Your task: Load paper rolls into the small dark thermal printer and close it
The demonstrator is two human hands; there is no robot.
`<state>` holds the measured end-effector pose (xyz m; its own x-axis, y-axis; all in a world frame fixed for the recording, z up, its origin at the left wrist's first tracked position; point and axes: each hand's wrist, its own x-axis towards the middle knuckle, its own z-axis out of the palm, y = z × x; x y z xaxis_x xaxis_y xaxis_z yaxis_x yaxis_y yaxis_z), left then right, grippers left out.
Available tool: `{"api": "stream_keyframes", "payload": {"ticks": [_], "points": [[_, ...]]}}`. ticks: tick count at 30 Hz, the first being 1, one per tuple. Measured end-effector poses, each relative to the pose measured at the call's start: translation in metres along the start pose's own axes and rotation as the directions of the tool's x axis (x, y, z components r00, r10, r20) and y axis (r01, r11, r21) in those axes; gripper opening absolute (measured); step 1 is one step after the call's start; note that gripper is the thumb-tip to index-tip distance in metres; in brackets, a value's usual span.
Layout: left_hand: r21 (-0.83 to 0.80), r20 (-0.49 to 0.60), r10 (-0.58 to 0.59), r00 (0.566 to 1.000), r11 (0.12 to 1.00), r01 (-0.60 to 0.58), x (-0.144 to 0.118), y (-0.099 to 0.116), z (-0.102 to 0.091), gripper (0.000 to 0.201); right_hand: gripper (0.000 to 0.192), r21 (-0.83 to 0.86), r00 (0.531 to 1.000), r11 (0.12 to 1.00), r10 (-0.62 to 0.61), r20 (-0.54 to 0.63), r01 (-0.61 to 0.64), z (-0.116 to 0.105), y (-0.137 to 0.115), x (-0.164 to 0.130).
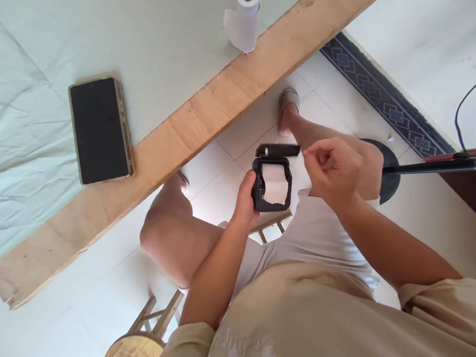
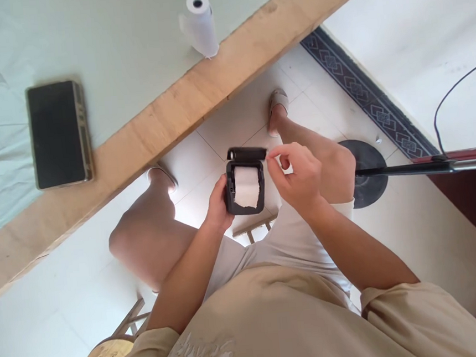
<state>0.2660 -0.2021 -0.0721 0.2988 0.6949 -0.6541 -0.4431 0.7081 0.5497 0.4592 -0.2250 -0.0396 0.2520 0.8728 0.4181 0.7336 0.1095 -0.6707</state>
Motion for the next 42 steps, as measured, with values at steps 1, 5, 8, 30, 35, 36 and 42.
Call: {"api": "stream_keyframes", "payload": {"ticks": [1,5,8,30,35,36,42], "points": [[0.018,0.008,0.023,1.0,1.0,-0.023,-0.001,0.001,0.0,0.061,0.021,-0.051,1.0,0.999,-0.007,-0.009,0.006,0.002,-0.001,0.0],[0.08,0.023,0.068,0.997,0.994,-0.07,-0.006,0.005,0.003,0.071,0.021,-0.223,0.95,0.967,-0.053,0.309,0.126,0.01,-0.01,0.003],[0.103,0.018,0.084,0.996,0.991,-0.086,-0.007,0.007,0.004,0.068,0.024,-0.317,0.855,0.938,0.045,0.517,0.142,0.009,-0.023,0.01],[0.114,-0.151,0.036,0.988,0.993,-0.019,0.001,0.004,0.0,0.078,0.04,0.436,0.685,0.529,0.58,0.441,-0.728,-0.012,0.004,0.026],[0.093,-0.14,0.031,0.99,0.996,-0.018,-0.001,0.002,-0.001,0.078,0.028,0.36,0.926,0.881,0.187,0.329,-0.306,-0.009,-0.021,0.059],[0.094,-0.145,0.027,0.989,0.996,-0.013,-0.002,0.002,-0.001,0.079,0.028,0.342,0.949,0.928,0.039,0.313,-0.151,-0.006,-0.032,0.071],[0.091,-0.148,-0.005,0.989,0.996,0.018,-0.005,0.005,0.003,0.081,0.044,0.152,0.866,0.954,-0.297,0.402,0.257,0.05,-0.089,0.155]]}}
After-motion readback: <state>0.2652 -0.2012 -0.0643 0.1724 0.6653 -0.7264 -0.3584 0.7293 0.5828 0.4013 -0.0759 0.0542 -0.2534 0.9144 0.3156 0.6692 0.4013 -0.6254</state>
